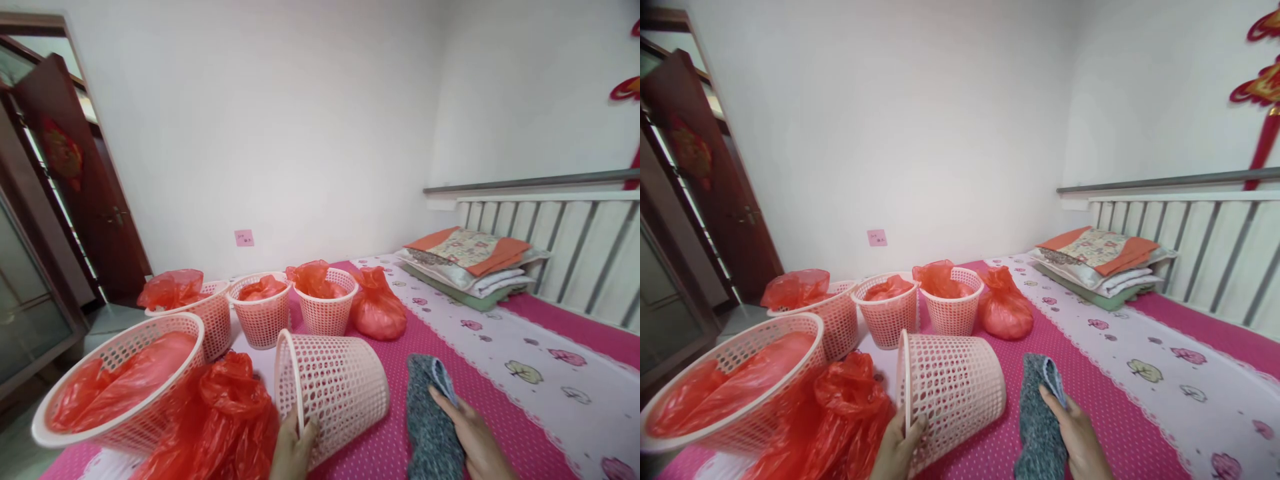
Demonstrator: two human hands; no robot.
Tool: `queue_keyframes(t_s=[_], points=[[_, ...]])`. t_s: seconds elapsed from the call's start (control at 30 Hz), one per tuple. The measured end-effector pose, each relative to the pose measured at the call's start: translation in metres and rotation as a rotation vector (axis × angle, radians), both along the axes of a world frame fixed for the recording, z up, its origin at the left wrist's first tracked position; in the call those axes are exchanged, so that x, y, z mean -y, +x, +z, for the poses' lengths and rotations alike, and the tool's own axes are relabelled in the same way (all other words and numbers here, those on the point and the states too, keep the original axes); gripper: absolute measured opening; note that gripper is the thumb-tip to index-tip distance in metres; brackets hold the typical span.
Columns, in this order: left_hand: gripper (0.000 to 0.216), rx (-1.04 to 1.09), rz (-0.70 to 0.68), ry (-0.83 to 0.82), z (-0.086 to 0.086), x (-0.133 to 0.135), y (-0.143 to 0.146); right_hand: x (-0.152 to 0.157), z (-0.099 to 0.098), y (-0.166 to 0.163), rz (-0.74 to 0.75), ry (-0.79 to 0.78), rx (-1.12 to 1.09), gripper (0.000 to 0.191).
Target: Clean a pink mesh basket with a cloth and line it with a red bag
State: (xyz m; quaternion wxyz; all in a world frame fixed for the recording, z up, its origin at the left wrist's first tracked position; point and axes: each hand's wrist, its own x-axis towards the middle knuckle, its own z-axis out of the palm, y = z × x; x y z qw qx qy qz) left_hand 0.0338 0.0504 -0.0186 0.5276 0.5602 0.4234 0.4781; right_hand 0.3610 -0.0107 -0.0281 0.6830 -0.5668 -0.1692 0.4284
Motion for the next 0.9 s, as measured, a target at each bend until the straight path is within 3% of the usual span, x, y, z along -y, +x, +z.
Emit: queue_keyframes(t_s=[0.17,0.3,0.53,0.67,0.9], points=[[0.059,0.05,0.023,-0.03,0.014,0.006,0.002,0.002,0.005,-0.012,0.011,0.034,-0.026,0.078],[0.062,0.082,0.075,-0.072,0.014,0.007,0.001,0.001,0.01,-0.016,0.044,0.053,-0.014,0.074],[0.065,0.064,-0.009,-0.013,0.016,0.008,0.0,-0.007,0.026,-0.023,-0.032,0.064,0.052,0.078],[0.069,-0.015,0.075,-0.019,0.02,0.008,-0.005,-0.011,0.026,-0.028,-0.006,0.062,0.108,0.078],[0.068,-0.128,0.285,-0.025,0.007,0.003,-0.016,-0.032,0.032,-0.022,0.01,0.072,0.287,0.065]])
